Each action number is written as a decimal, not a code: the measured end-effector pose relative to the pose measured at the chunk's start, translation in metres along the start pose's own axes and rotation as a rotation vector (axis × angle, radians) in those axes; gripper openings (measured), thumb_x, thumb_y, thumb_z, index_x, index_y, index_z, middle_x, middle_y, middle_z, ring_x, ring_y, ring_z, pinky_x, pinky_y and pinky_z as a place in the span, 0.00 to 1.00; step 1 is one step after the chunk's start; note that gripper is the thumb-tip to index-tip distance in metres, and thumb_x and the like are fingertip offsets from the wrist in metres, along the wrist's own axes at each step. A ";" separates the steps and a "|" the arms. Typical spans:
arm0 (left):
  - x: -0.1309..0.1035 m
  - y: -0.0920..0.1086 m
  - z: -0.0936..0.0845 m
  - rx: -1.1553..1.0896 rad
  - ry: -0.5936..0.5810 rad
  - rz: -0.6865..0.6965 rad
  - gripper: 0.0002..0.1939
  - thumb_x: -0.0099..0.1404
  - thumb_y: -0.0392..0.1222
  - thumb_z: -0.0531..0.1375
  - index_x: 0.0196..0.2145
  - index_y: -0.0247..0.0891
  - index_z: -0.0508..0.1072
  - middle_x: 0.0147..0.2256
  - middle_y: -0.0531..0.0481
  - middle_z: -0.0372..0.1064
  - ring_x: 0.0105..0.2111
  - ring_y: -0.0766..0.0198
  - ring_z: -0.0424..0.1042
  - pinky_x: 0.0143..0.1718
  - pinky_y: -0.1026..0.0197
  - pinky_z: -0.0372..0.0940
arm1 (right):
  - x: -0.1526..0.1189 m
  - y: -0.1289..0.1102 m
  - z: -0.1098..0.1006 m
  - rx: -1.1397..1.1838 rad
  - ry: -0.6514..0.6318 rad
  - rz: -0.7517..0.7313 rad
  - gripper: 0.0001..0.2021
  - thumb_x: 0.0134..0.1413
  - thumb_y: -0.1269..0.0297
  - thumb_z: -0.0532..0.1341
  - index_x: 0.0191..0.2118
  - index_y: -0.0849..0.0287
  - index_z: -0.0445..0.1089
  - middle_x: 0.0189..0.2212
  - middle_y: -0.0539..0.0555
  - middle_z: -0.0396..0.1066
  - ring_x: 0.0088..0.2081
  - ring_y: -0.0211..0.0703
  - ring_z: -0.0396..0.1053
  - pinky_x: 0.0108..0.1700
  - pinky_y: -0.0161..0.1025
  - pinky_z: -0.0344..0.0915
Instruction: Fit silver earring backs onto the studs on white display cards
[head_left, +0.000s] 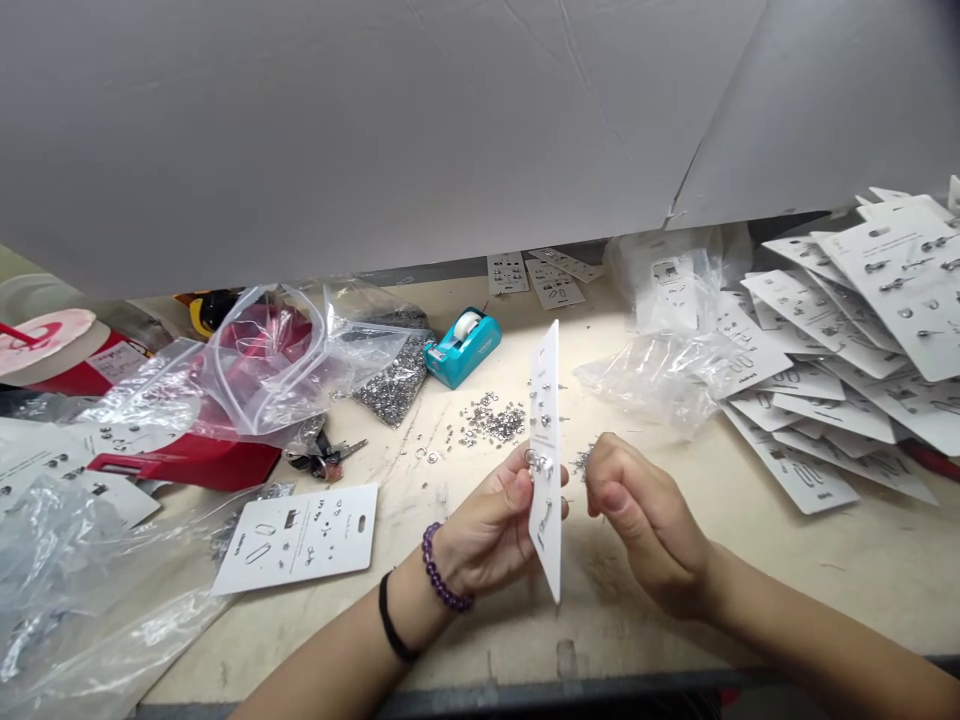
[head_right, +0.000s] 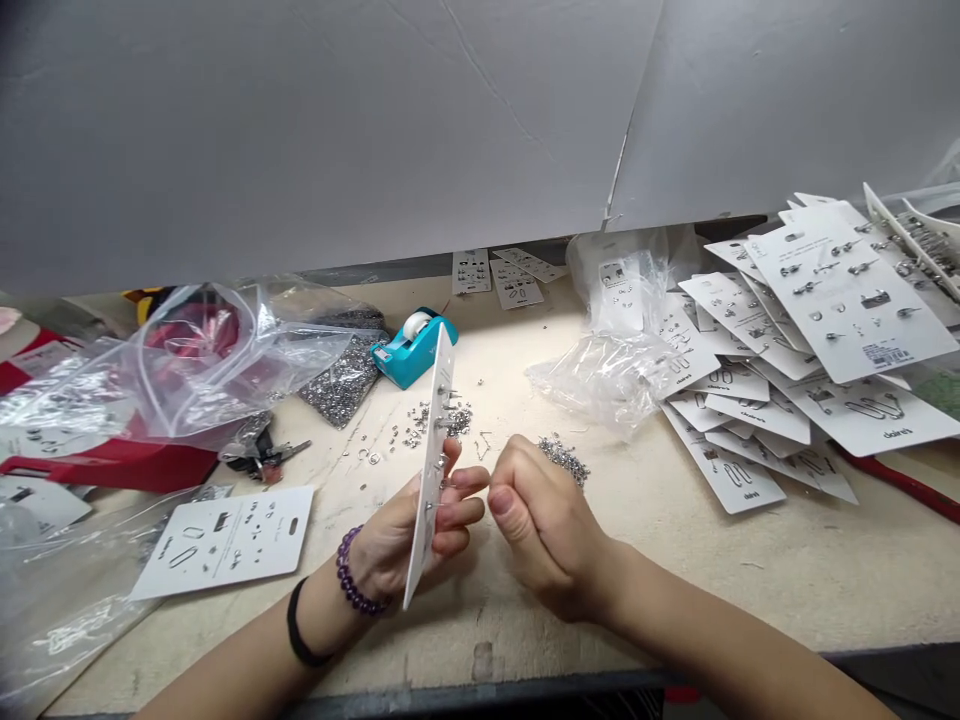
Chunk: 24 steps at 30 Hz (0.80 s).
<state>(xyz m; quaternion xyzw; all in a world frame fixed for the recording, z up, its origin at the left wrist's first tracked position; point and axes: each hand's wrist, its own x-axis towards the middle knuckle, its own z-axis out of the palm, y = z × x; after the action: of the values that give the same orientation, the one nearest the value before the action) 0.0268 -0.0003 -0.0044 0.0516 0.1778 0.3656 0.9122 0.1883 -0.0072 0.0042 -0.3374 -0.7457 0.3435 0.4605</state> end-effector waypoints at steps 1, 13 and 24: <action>0.000 -0.001 -0.001 -0.004 -0.006 -0.003 0.12 0.51 0.31 0.64 0.34 0.41 0.73 0.26 0.54 0.62 0.20 0.76 0.62 0.18 0.76 0.59 | 0.001 -0.001 0.001 -0.003 -0.012 0.003 0.07 0.58 0.71 0.47 0.29 0.59 0.57 0.26 0.50 0.57 0.28 0.36 0.58 0.29 0.36 0.59; 0.000 -0.007 0.001 0.054 0.118 -0.048 0.19 0.40 0.31 0.68 0.32 0.38 0.70 0.21 0.57 0.63 0.18 0.74 0.63 0.18 0.71 0.65 | 0.000 -0.004 0.011 -0.001 0.135 0.018 0.06 0.49 0.75 0.61 0.33 0.57 0.69 0.27 0.49 0.60 0.31 0.33 0.63 0.31 0.32 0.64; 0.002 -0.010 -0.007 0.041 0.069 -0.033 0.18 0.43 0.31 0.67 0.31 0.37 0.64 0.22 0.58 0.63 0.19 0.74 0.65 0.19 0.72 0.65 | 0.002 -0.006 0.013 0.010 0.167 -0.045 0.06 0.49 0.76 0.61 0.32 0.59 0.68 0.25 0.49 0.64 0.28 0.34 0.64 0.27 0.33 0.64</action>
<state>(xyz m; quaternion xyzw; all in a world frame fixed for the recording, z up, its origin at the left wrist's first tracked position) 0.0318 -0.0064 -0.0136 0.0549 0.2177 0.3485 0.9100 0.1746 -0.0120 0.0058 -0.3458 -0.7102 0.3075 0.5305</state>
